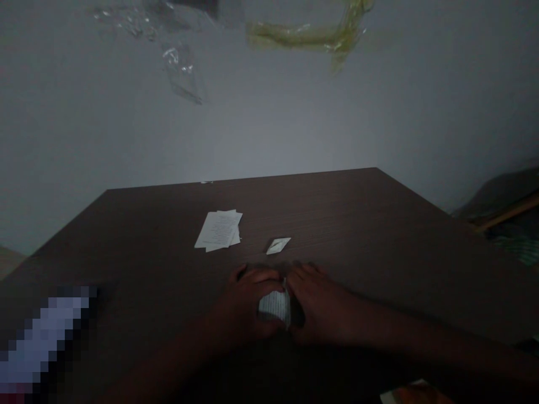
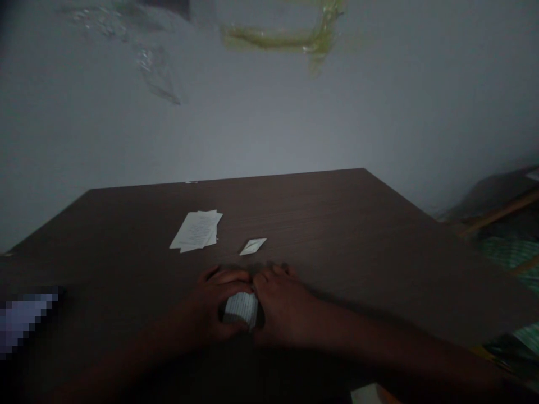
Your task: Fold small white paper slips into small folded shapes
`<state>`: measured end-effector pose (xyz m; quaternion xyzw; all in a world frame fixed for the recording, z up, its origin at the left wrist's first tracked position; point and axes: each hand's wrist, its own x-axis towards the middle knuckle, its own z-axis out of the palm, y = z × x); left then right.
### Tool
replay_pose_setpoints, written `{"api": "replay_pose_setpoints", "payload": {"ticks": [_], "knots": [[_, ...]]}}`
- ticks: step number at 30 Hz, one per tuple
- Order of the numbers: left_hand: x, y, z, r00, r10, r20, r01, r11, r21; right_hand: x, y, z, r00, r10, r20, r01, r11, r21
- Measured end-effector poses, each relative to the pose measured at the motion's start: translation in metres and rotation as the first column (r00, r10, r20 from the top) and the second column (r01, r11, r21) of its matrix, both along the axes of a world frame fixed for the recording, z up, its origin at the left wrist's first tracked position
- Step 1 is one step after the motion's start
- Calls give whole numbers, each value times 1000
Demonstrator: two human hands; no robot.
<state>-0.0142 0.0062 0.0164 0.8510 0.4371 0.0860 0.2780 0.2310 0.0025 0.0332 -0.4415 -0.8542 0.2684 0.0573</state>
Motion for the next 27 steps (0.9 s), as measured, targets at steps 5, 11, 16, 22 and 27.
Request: {"api": "replay_pose_setpoints", "payload": {"ticks": [5,11,16,22,27], "knots": [[1,-1,2,1000,15,-22,-15,1000,-5,1,1,-8,1000,-2,-6,2,1000,23],[3,0,1,1000,8,-21,-8,1000,4,-1,22,-2,993,-99,66,93,993,79],[1,0,-4,1000,16,-16,-16,999,40,2,28,-1,991,-125,45,119,986,114],[-1,1,-7,1000,-3,-22,3,1000,30,4,13,-8,999,-15,50,9,994,108],[3,1,-1,999,11,-49,-10,1000,23,0,36,-5,973,-192,126,166,968,189]]}}
